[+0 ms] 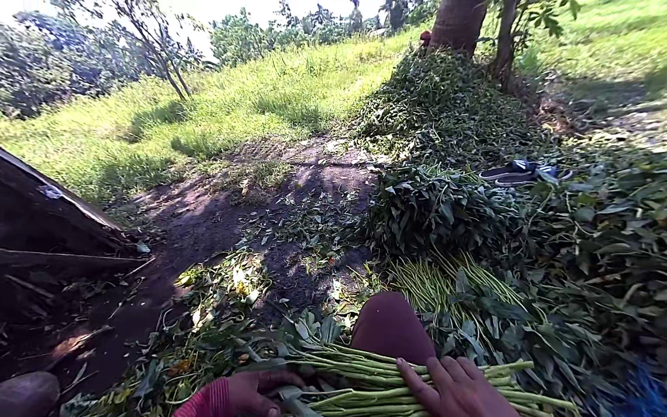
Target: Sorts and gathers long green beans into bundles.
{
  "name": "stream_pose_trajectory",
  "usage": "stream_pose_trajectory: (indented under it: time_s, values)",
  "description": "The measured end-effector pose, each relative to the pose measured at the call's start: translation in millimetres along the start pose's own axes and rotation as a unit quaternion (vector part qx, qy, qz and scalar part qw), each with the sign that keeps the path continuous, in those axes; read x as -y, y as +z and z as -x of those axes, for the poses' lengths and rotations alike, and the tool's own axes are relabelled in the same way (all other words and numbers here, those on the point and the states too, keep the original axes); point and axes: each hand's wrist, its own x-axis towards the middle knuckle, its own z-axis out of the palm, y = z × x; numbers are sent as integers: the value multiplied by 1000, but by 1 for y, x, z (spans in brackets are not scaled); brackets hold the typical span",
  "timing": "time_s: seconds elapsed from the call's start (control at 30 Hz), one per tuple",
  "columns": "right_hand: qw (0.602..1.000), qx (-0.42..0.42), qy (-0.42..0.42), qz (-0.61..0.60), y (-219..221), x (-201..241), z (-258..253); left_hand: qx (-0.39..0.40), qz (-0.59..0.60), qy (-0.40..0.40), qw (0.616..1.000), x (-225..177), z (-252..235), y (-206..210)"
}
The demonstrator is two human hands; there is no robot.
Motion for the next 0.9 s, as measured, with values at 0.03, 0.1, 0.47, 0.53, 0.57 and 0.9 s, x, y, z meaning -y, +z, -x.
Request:
stream_pose_trajectory:
  time_s: [0.03,0.1,0.47,0.53,0.57,0.9]
  values:
    - [1000,3,1,0,0,0,0,-54,-30,-54,997,-5,14,-14]
    - [1000,11,1,-5,-3,1,-1,-179,-165,-162,956,-25,39,-43]
    - [1000,-6,-9,16,-3,8,-8,-173,-462,249,834,-138,-1,45]
    - [999,-25,-13,18,5,5,-3,-80,-475,50,875,-143,-17,33]
    - [999,-40,-16,18,11,3,0,-35,-467,-21,883,-143,-24,26]
    - [994,-101,-29,35,35,-6,15,9,-378,-106,920,-131,-15,1]
